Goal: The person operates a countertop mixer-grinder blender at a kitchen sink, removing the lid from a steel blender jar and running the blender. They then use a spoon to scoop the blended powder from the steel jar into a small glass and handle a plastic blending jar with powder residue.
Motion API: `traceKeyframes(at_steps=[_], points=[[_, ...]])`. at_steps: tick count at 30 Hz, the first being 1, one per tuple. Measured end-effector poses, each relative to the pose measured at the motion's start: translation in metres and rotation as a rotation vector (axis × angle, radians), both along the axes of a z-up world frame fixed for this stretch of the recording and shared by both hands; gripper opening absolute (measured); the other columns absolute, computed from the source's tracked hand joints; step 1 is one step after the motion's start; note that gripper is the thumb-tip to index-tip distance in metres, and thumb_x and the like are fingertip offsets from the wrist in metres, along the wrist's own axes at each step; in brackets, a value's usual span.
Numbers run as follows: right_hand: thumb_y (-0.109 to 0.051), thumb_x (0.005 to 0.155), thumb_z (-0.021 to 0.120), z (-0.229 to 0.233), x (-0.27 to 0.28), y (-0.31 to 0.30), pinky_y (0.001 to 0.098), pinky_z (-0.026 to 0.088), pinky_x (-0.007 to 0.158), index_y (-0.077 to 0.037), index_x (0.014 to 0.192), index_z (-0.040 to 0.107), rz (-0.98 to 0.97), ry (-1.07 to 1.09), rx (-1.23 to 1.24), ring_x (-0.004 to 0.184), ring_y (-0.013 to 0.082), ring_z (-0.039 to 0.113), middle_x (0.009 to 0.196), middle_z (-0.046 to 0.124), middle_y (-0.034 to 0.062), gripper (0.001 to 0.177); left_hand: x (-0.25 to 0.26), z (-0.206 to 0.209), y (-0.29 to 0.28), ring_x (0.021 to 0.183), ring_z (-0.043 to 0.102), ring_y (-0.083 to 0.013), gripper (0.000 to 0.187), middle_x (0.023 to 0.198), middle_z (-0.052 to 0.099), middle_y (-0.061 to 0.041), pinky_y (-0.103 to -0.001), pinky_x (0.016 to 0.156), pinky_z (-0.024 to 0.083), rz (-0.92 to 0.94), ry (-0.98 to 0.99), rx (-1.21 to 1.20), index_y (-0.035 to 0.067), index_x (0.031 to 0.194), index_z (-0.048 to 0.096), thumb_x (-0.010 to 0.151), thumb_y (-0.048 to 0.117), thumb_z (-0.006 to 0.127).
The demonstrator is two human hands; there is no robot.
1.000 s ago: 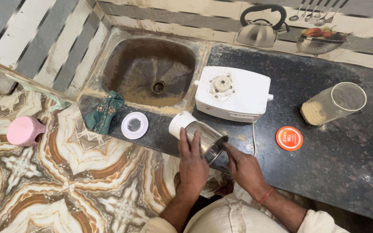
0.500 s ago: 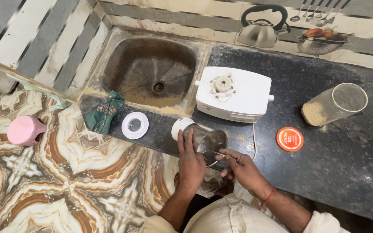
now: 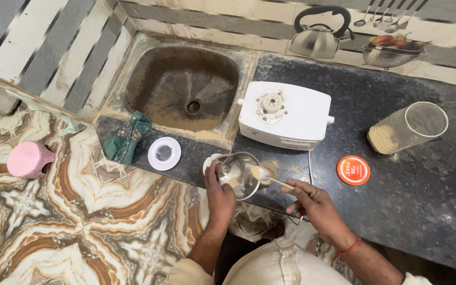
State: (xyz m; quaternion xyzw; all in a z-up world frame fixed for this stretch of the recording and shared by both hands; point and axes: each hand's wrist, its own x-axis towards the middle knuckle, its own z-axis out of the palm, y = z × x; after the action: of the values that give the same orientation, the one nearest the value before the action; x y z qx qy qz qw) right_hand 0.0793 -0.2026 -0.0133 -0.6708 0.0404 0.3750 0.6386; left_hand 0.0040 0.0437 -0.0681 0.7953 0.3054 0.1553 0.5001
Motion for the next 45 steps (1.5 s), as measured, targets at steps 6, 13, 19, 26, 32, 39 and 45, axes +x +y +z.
traceKeyframes(at_steps=[6, 13, 19, 26, 32, 39, 45], points=[[-0.019, 0.103, 0.049, -0.028, 0.004, -0.010, 0.0281, 0.051, 0.060, -0.008, 0.146, 0.055, -0.033, -0.138, -0.070, 0.070, 0.0145, 0.070, 0.125, 0.076, 0.0081, 0.045, -0.006, -0.027, 0.010, 0.147, 0.039, -0.0378, 0.077, 0.156, 0.038, -0.025, -0.042, 0.122, 0.028, 0.088, -0.138, -0.024, 0.000, 0.156, 0.029, 0.082, -0.013, 0.044], [-0.003, 0.088, 0.054, -0.054, 0.000, -0.011, 0.0439, 0.059, 0.073, -0.015, 0.142, 0.058, 0.481, -1.198, -0.729, 0.079, 0.0329, 0.073, 0.118, 0.074, 0.0116, 0.055, -0.018, -0.044, 0.003, 0.153, 0.023, -0.0414, 0.083, 0.163, 0.020, -0.028, -0.043, 0.123, 0.026, 0.027, -0.195, 0.094, 0.002, 0.159, 0.021, 0.082, -0.015, 0.045], [-0.011, 0.096, 0.059, -0.048, -0.005, -0.008, 0.0388, 0.058, 0.074, -0.011, 0.133, 0.066, 0.209, -0.886, -0.488, 0.082, 0.0282, 0.073, 0.115, 0.078, 0.0100, 0.037, -0.019, -0.035, 0.007, 0.151, 0.034, -0.0355, 0.082, 0.161, 0.035, -0.025, -0.041, 0.123, 0.025, 0.138, -0.202, -0.204, 0.005, 0.160, 0.019, 0.083, -0.013, 0.038], [-0.010, 0.102, 0.055, -0.041, 0.008, -0.010, 0.0262, 0.056, 0.072, 0.003, 0.130, 0.062, -0.440, 0.178, 0.224, 0.084, 0.0131, 0.065, 0.112, 0.073, 0.0123, 0.032, -0.017, -0.021, 0.006, 0.143, 0.047, -0.0335, 0.076, 0.153, 0.046, -0.022, -0.038, 0.117, 0.034, 0.253, -0.139, -0.462, 0.009, 0.158, 0.028, 0.085, -0.006, 0.040], [-0.013, 0.099, 0.058, -0.034, -0.002, -0.005, 0.0267, 0.057, 0.071, -0.001, 0.135, 0.057, -0.336, 0.358, 0.327, 0.085, 0.0128, 0.066, 0.111, 0.071, 0.0072, 0.038, -0.023, -0.018, 0.008, 0.145, 0.044, -0.0330, 0.076, 0.156, 0.044, -0.022, -0.039, 0.118, 0.032, 0.182, -0.119, -0.304, 0.008, 0.157, 0.030, 0.084, -0.007, 0.041], [-0.013, 0.097, 0.058, -0.023, -0.015, 0.010, 0.0271, 0.056, 0.072, -0.005, 0.129, 0.060, -0.117, 0.368, 0.272, 0.082, 0.0110, 0.065, 0.106, 0.070, 0.0031, 0.032, -0.022, -0.038, 0.027, 0.151, 0.035, -0.0353, 0.082, 0.161, 0.030, -0.026, -0.039, 0.122, 0.028, 0.042, -0.216, -0.071, 0.001, 0.158, 0.023, 0.080, -0.017, 0.037], [-0.021, 0.103, 0.055, -0.020, -0.025, 0.036, 0.0267, 0.041, 0.061, -0.003, 0.115, 0.058, 0.037, 0.076, 0.160, 0.069, 0.0108, 0.044, 0.083, 0.051, 0.0012, 0.022, -0.027, -0.024, 0.040, 0.150, 0.035, -0.0364, 0.080, 0.160, 0.032, -0.025, -0.039, 0.122, 0.026, -0.026, -0.108, -0.065, 0.003, 0.158, 0.023, 0.082, -0.015, 0.040]])
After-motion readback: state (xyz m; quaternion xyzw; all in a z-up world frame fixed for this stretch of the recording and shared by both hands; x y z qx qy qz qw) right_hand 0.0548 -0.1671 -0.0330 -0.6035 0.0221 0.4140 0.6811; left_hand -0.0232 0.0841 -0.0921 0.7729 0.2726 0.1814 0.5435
